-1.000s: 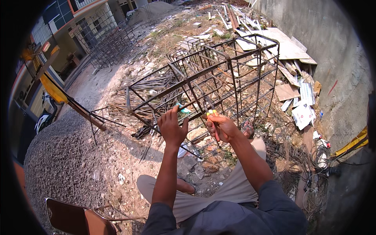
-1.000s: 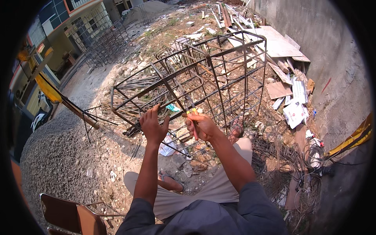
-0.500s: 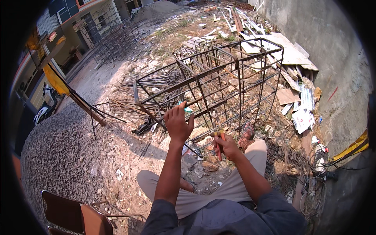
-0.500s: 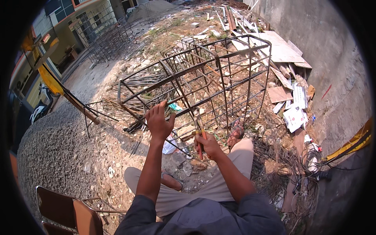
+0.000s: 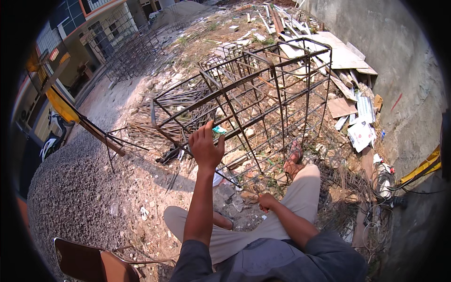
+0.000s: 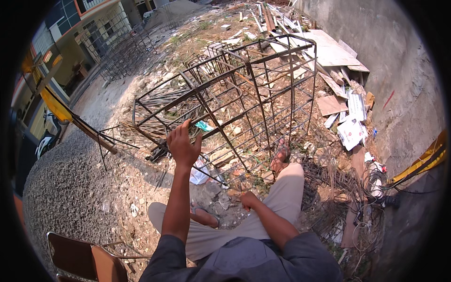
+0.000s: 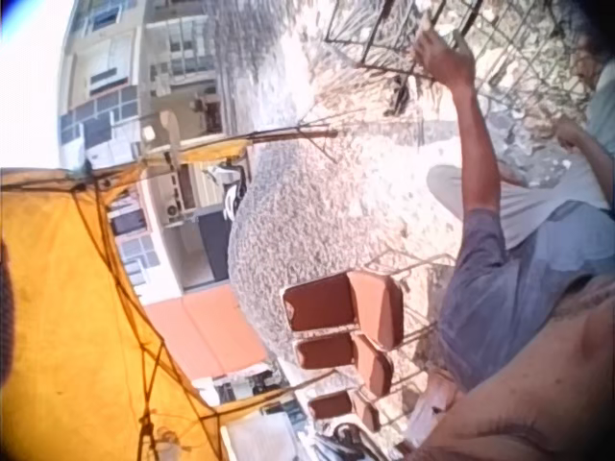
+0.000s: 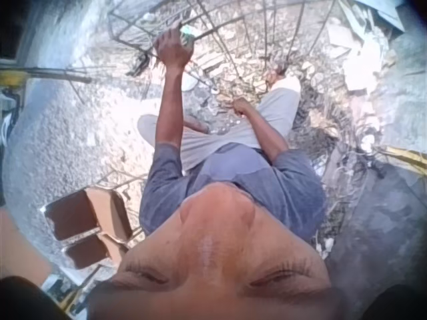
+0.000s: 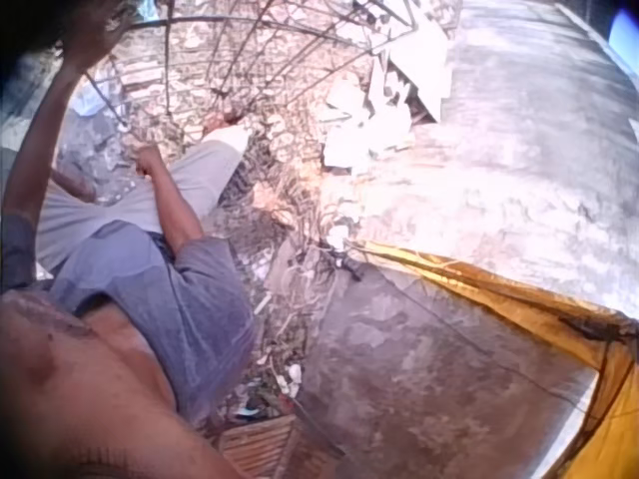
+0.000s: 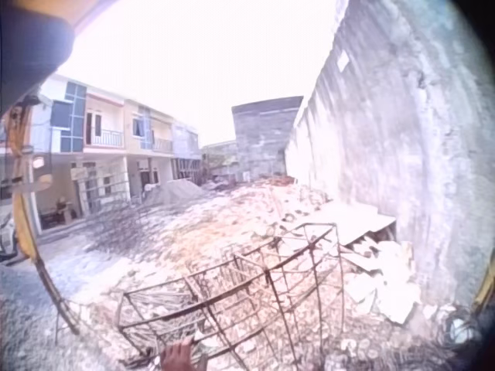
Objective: The person sits on the ground and uses pliers to twist wire ties around intersecting metal bars of a rectangular frame. The person repeatedly wraps and twists wires to secure joints, occasionally adjusting the frame's position.
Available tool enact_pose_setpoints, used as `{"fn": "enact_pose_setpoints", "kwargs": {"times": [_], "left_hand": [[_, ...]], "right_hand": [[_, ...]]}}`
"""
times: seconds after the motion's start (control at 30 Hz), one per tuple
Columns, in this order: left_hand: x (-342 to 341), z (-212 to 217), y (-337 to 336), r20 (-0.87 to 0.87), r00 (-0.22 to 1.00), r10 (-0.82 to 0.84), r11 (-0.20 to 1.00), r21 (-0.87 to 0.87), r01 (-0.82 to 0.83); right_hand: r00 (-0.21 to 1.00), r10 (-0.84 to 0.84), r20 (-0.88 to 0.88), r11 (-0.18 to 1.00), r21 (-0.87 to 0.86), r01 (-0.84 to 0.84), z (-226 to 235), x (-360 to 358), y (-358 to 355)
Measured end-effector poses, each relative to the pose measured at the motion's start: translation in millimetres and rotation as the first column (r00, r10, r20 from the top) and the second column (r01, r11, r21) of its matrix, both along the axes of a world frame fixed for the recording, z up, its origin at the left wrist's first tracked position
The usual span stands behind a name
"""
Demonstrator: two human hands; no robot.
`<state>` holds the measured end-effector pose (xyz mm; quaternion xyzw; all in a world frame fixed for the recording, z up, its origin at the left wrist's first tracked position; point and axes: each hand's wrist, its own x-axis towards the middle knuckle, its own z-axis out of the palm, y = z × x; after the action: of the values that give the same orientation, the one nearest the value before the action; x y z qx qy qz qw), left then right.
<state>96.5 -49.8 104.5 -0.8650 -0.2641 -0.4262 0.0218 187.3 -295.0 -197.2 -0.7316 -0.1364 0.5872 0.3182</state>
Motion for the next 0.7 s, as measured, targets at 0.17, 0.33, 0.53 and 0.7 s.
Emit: {"fn": "enact_pose_setpoints", "kwargs": {"times": [0.17,0.33,0.53,0.7], "left_hand": [[12.6,-0.6,-1.0,0.022,1.0,-0.014,1.0,0.014,0.014],[-9.1,-5.6,8.9,0.015,1.0,0.005,1.0,0.01,-0.005],[-12.7,-5.4,9.5,0.022,0.999,-0.022,0.999,-0.036,0.023],[-5.6,-7.8,13.8,0.023,0.999,-0.041,0.996,-0.076,0.042]], "right_hand": [[0.271,-0.079,0.959,0.954,0.151,-0.259,-27.1,-10.7,-5.0],[0.927,-0.083,0.367,0.934,0.353,-0.056,64.8,9.9,4.6],[0.828,-0.301,0.472,0.767,0.636,-0.084,189.6,52.2,43.2],[0.602,-0.521,0.606,0.669,0.727,-0.153,297.6,84.6,94.3]]}}
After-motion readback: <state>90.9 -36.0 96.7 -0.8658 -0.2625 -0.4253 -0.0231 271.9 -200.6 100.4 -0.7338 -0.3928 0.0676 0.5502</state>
